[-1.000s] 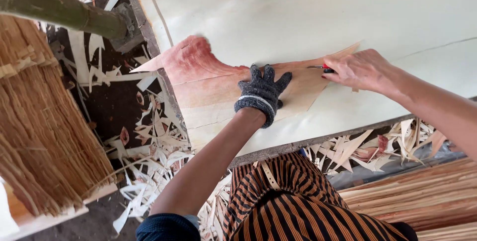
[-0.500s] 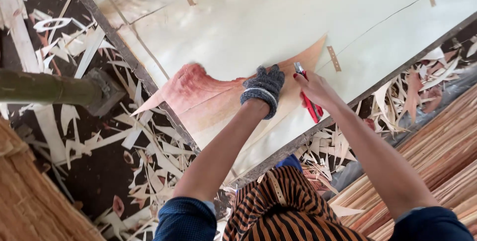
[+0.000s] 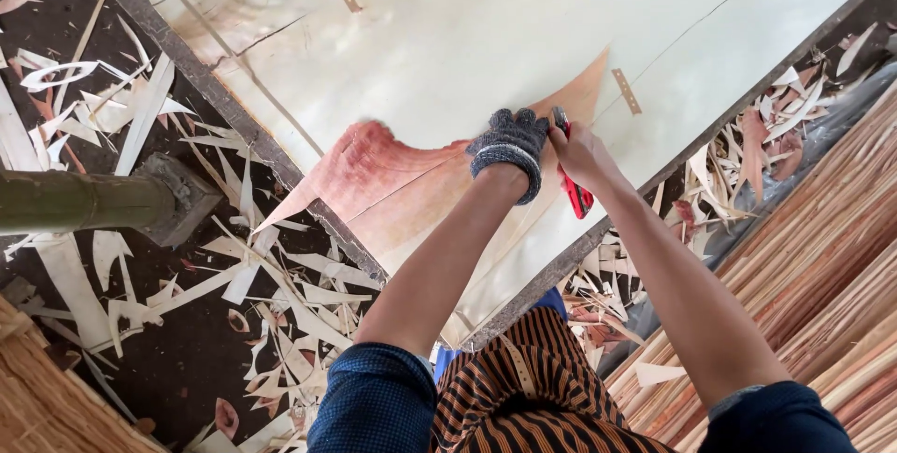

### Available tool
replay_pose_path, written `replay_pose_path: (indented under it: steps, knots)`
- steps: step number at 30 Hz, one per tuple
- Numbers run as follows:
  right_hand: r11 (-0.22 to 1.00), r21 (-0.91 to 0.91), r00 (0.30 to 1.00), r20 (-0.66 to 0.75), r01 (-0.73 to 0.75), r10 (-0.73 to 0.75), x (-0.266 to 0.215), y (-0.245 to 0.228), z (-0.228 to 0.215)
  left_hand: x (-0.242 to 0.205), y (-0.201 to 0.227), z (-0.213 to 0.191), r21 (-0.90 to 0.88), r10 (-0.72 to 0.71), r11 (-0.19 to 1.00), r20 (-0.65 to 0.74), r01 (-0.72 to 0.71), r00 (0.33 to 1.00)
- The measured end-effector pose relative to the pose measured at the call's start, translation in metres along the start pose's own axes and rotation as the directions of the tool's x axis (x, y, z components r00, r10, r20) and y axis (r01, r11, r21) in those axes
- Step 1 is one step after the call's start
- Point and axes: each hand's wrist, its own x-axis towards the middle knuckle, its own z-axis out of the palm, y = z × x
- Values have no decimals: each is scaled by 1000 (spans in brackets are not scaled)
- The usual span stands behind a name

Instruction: Trimming and patching sheets of wood veneer using a utility knife.

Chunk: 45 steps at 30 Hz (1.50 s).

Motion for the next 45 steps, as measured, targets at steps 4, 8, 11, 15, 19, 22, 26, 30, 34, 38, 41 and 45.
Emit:
replay_pose_path:
  steps: [4, 8, 11, 15, 19, 22, 26, 30, 34, 38, 41, 45]
  knots:
    - [999, -43, 999, 12, -33, 34, -9, -8, -3, 4, -2, 3, -77, -13, 997, -30, 11, 999]
    - [994, -35, 992, 63, -106, 108, -22, -12, -5, 10, -4, 10, -77, 0, 997, -55, -4, 999]
    - [991, -58, 984, 124, -121, 128, -28, -2, -6, 9, -4, 9, -84, 11, 996, -76, -18, 997]
    - [994, -84, 984, 157, -67, 79, -33, 33, -14, -10, 1, -11, -38, -15, 999, -14, 14, 1000]
    - [988, -124, 992, -85, 87, -98, 21, 71, -23, 23, 0, 55, 155, 35, 988, -133, -14, 991]
    - [996, -23, 954, -284, 90, -93, 49, 51, -28, 30, -14, 76, 69, -15, 997, -234, 32, 972]
    - [879, 474, 999, -33, 44, -32, 54, 64, -32, 15, -15, 93, 198, 86, 980, -360, -14, 929]
    - [741, 649, 952, 80, 174, -294, 10, 14, -50, 29, -29, 117, 180, 149, 982, -596, -50, 789]
    - [707, 680, 931, 100, 193, -351, 1, 6, -45, 16, -38, 92, -39, 35, 998, -407, -55, 913]
    - [611, 772, 937, 59, 176, -345, -11, -4, -37, 31, -83, 111, -213, 170, 929, -478, -302, 862]
    - [549, 828, 946, 75, 116, -314, -30, -9, 0, -41, -101, 89, -858, 45, 361, -376, -366, 926]
    - [543, 826, 922, 83, 148, -378, -86, -40, 81, -168, -129, 58, -988, -5, 90, -127, -126, 992]
